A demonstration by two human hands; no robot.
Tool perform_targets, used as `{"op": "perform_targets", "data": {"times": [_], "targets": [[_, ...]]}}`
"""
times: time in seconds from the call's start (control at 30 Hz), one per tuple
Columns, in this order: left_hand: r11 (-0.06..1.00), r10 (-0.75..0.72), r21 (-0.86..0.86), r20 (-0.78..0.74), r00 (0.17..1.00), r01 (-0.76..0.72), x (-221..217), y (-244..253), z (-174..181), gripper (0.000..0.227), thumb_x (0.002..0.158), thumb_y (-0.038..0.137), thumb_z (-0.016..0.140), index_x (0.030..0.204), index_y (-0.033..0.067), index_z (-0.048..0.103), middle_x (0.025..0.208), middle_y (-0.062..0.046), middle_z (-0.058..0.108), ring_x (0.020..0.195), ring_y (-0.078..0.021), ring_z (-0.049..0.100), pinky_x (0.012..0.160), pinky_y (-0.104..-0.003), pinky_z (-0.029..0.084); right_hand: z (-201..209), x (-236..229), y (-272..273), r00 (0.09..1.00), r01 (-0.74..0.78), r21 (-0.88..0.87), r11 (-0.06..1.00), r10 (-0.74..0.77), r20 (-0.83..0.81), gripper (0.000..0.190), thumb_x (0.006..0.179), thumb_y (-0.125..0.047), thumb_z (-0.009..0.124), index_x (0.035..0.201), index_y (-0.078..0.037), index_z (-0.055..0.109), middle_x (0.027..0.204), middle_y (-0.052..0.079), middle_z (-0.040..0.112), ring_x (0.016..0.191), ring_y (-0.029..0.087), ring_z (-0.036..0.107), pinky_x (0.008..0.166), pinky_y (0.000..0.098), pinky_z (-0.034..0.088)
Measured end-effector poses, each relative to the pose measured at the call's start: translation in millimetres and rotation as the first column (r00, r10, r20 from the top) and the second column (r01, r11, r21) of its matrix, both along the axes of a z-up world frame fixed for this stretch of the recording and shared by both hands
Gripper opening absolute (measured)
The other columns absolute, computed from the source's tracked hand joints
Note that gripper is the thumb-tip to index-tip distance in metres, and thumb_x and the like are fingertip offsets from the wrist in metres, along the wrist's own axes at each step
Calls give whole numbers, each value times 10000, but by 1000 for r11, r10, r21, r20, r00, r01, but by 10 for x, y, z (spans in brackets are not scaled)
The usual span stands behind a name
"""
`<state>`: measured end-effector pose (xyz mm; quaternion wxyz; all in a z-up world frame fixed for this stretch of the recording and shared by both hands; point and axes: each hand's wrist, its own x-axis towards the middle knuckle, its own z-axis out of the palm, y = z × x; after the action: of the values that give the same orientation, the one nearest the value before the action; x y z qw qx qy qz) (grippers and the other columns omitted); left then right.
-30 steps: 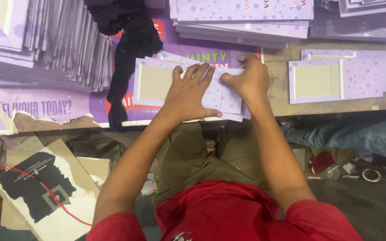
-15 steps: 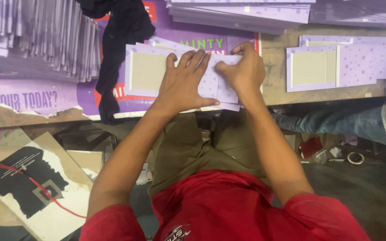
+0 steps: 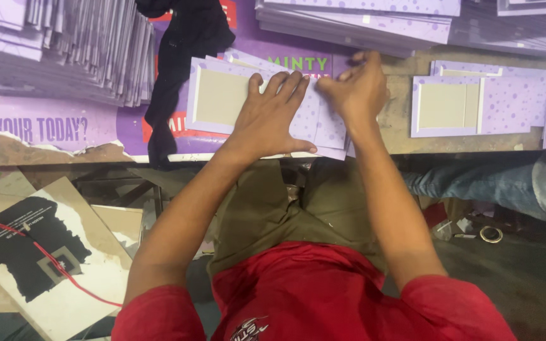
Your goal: The person sits on the floor and repeatedly folds purple printed paper sheets in half, then wipes the folded edges with a black cloth. The person stacks the finished sheets into a growing pile on the table.
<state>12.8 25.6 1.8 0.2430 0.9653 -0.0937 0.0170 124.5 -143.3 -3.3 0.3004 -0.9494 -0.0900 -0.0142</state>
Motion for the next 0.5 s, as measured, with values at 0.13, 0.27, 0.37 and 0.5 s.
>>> {"op": "perform_targets", "data": {"times": [0.13,0.27,0.37,0.5], "targets": [[1000,11,-28,-20,1000,-11,17,-8,9,1257,583,764,801,1480,-36,434,1524,-196,433,1405,-337,372,1090,-630,235,-47,-86,0,998,-7,52,999,4,56,737,613,-267,931,1189,-61,521,892,64,656,799,256,673,718,414,527],[1000,12,-27,-1,1000,-13,23,8,-5,1256,582,758,811,1476,-40,436,1519,-205,433,1406,-346,364,1098,-630,234,-37,-419,-169,997,-3,-25,1000,5,73,776,570,-275,938,1167,-62,492,1082,115,602,984,291,610,807,456,494],[1000,6,-28,-22,1000,-6,-2,-5,-9,1280,563,760,817,1480,-43,425,1523,-213,422,1410,-352,354,1092,-636,228,-23,-740,-272,999,38,-61,997,-41,-35,763,586,-266,933,1167,-68,479,1154,132,568,1076,311,568,885,503,432],[1000,-22,-2,-60,998,22,46,9,26,1341,511,765,828,1485,-53,401,1530,-224,405,1422,-366,334,1099,-631,221,29,-814,-298,992,77,-52,996,-82,-99,778,556,-266,914,1167,-82,469,1157,123,557,1099,312,554,902,500,412]]}}
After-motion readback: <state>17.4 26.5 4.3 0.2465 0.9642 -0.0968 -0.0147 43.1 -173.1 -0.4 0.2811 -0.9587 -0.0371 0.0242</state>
